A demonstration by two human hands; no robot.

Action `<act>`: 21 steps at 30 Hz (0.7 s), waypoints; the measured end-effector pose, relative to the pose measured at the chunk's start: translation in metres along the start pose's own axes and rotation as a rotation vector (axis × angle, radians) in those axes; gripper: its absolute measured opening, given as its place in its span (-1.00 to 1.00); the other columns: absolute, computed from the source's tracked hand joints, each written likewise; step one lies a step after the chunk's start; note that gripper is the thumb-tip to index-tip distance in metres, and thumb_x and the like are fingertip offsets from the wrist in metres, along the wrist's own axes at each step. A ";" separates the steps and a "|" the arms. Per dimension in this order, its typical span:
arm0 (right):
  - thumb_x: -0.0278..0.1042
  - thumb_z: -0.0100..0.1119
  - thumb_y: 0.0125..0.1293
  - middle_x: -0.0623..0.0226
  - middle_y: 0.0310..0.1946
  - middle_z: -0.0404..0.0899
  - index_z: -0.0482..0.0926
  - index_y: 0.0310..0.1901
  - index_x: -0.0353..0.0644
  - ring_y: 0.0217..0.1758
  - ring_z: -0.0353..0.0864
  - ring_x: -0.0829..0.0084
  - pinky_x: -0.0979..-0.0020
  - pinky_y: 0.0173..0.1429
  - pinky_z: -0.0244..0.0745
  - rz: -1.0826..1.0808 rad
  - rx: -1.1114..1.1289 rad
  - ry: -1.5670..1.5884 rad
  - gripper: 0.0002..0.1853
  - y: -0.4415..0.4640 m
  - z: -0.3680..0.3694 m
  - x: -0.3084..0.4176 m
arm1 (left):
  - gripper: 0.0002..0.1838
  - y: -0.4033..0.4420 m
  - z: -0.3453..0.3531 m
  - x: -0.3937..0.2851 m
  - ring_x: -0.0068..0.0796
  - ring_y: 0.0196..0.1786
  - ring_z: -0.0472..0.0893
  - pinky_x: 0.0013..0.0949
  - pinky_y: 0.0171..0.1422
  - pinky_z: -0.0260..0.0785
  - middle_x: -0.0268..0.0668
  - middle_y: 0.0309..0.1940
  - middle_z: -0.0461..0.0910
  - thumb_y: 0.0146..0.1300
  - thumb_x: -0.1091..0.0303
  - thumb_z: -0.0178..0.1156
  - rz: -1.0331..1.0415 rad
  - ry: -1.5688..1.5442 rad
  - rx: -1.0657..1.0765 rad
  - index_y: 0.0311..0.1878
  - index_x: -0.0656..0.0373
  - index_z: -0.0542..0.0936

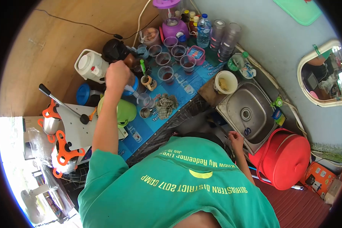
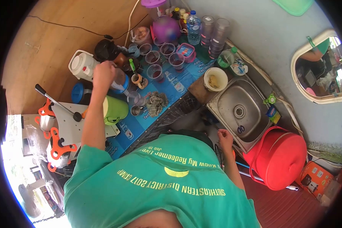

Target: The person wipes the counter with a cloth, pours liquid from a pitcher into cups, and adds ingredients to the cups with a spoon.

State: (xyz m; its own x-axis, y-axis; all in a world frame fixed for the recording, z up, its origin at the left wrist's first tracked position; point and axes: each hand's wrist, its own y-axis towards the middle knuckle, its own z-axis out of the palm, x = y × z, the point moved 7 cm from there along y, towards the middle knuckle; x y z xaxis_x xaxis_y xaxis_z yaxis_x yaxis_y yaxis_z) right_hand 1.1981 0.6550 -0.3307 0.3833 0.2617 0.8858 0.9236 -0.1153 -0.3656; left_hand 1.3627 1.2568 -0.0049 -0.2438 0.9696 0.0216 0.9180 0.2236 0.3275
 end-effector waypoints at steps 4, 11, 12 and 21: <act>-0.40 0.31 0.30 0.43 -0.36 0.67 0.65 -0.11 -0.30 -0.32 0.57 0.66 0.56 -0.17 0.46 -0.044 0.039 -0.127 -0.81 0.005 -0.025 0.023 | -0.79 -0.007 -0.036 -0.029 0.10 -0.28 0.68 0.00 -0.12 0.54 0.04 -0.45 0.66 0.22 0.30 0.18 -0.028 -0.230 -0.065 -0.37 0.24 0.69; -0.32 0.33 0.28 0.36 -0.37 0.69 0.68 -0.16 -0.27 -0.30 0.60 0.58 0.49 -0.17 0.48 0.001 0.086 -0.053 -0.79 0.024 -0.033 0.028 | -0.80 -0.015 0.104 -0.088 0.12 -0.24 0.67 0.06 -0.07 0.54 0.06 -0.38 0.67 0.24 0.28 0.19 0.056 -0.246 0.151 -0.31 0.21 0.68; -0.32 0.33 0.28 0.36 -0.37 0.69 0.68 -0.16 -0.27 -0.30 0.60 0.58 0.49 -0.17 0.48 -0.002 0.077 -0.051 -0.79 0.030 -0.029 0.032 | -0.80 -0.016 0.131 -0.094 0.13 -0.23 0.67 0.09 -0.06 0.53 0.06 -0.36 0.67 0.25 0.27 0.19 0.040 -0.250 0.219 -0.27 0.20 0.67; -0.20 0.34 0.23 0.23 -0.28 0.73 0.70 -0.17 -0.22 -0.22 0.71 0.37 0.34 -0.07 0.57 -0.212 0.464 -0.213 -0.73 0.084 0.125 0.179 | -0.83 -0.005 0.237 -0.128 0.10 -0.12 0.64 0.05 -0.02 0.48 -0.02 -0.26 0.68 0.23 0.33 0.26 0.306 -0.426 0.452 -0.23 0.24 0.65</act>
State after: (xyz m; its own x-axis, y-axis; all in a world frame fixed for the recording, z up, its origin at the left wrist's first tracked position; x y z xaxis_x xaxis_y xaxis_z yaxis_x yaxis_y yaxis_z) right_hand 1.3456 0.8116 -0.2384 0.1366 0.4266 0.8941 0.8681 0.3833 -0.3155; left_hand 1.4638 1.1548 -0.2326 0.1062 0.9295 -0.3532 0.9887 -0.1364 -0.0618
